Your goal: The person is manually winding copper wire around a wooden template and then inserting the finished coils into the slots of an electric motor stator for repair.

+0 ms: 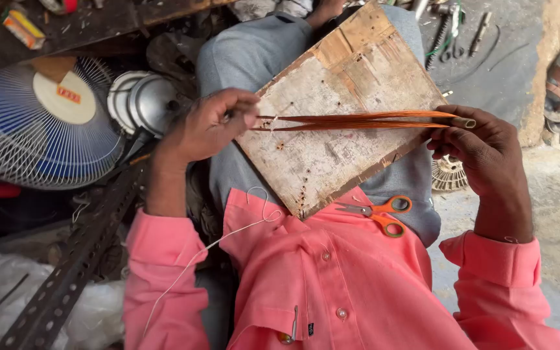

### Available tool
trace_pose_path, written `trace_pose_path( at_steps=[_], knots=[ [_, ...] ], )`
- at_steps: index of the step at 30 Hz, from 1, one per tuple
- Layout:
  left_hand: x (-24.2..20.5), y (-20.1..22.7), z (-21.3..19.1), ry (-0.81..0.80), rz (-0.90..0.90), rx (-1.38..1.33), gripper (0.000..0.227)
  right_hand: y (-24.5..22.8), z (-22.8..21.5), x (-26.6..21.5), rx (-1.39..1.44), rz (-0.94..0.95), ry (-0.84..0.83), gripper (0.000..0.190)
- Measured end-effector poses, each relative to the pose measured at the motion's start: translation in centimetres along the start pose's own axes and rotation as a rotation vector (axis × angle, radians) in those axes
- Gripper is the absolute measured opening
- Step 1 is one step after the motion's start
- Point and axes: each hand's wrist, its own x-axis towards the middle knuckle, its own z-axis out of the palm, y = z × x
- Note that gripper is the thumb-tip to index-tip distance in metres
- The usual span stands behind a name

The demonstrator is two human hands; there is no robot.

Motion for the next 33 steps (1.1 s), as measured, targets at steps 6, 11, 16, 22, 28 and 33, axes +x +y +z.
trace_pose_path(
  at_steps=[6, 11, 16, 22, 28, 33],
  knots=[
    [1.5, 0.0, -1.5, -0.199, -0.096, -0.077, 0.043, -0.4, -0.4, 0.0, -0.032, 0.026, -0.017, 0.038],
    [1.8, 2.2, -1.0, -0.099, -0.196, -0.032, 0.041, -0.9, -0.6, -0.1, -0.063, 0.044, -0.028, 0.039],
    [1.5, 2.9, -0.4, 0.020, -0.202, 0.099, 0.035, -1.4, -0.4, -0.2, -0.057, 0.056, -0.024, 0.041],
    [0.8, 4.0, 1.1, 0.143, -0.086, 0.253, 0.030, -0.8, -1.0, 0.1, -0.253, 0.029, 0.024, 0.040],
    [-0.4, 4.5, 1.1, 0.220, -0.011, 0.300, 0.025, -0.4, -1.1, 0.7, -0.320, -0.040, -0.049, 0.038],
    [-0.5, 5.2, 0.4, 0.070, -0.176, 0.200, 0.041, -1.4, -0.7, 0.5, -0.389, -0.011, -0.044, 0.035]
  ],
)
